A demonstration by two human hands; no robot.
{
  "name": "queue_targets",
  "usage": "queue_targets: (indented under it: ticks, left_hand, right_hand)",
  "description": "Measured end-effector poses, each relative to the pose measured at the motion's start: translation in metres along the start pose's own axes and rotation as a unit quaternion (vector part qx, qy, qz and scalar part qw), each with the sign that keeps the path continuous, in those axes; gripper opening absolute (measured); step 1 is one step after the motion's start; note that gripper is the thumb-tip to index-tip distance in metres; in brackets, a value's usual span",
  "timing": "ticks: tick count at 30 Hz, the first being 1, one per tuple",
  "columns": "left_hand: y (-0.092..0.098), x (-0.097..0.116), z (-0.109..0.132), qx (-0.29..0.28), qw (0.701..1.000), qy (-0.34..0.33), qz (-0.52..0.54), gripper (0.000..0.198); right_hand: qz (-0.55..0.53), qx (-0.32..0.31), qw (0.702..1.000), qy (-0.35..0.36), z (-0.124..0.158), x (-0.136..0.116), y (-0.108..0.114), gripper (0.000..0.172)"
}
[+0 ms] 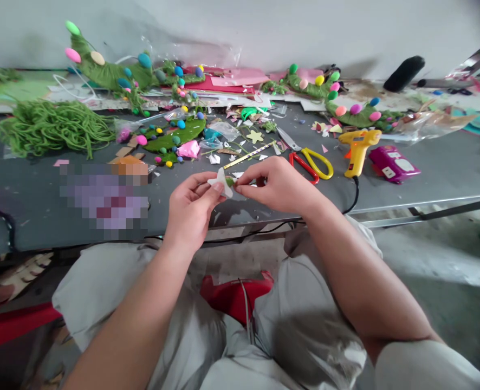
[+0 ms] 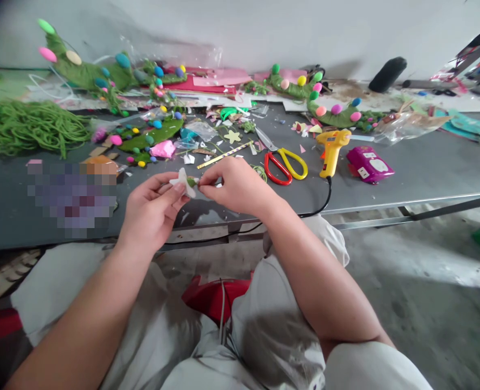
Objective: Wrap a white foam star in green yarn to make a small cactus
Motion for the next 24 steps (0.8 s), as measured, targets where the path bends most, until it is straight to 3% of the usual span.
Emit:
queue_targets:
  ticks: [3,5,9,11,19,24]
  left_hand:
    - [-0.004,-0.001,0.002,-0.031,0.999,0.03,-0.024,0.028]
    - [-0.009,0.002,0.004,-0.059,0.993,0.019,-0.1,0.027]
    - [-0.022,0.013,0.013,-0.11,0.936,-0.07,-0.328,0.022]
    - [-0.027,0.013,0.017,-0.125,0.91,-0.101,-0.382,0.02]
    - [-0.023,0.011,0.015,-0.102,0.897,-0.121,-0.412,0.018]
    - [-0.02,0.02,0.014,-0.05,0.923,-0.141,-0.354,0.019]
  right_hand:
    - [0.007,-0.024,1.0,-0.006,0.0,0.005,0.002,0.015]
    - [0.028,-0.034,0.999,-0.013,0.001,0.007,0.003,0.016]
    - [0.099,-0.04,0.993,-0.043,0.003,0.01,0.003,0.014]
    - [0.128,-0.045,0.989,-0.057,0.004,0.011,0.002,0.013]
    - [0.12,-0.06,0.989,-0.055,0.006,0.003,-0.007,0.014]
    - [0.095,-0.041,0.994,-0.036,0.006,-0.004,-0.007,0.014]
Point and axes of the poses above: each hand's wrist, its own z-axis away from the middle knuckle, its own y-axis out of the back of the hand, x = y × z, the point moved 10 cm from there along -z, towards the middle knuckle, and after that the axes turned 8 degrees about z, right-handed, at the moved point
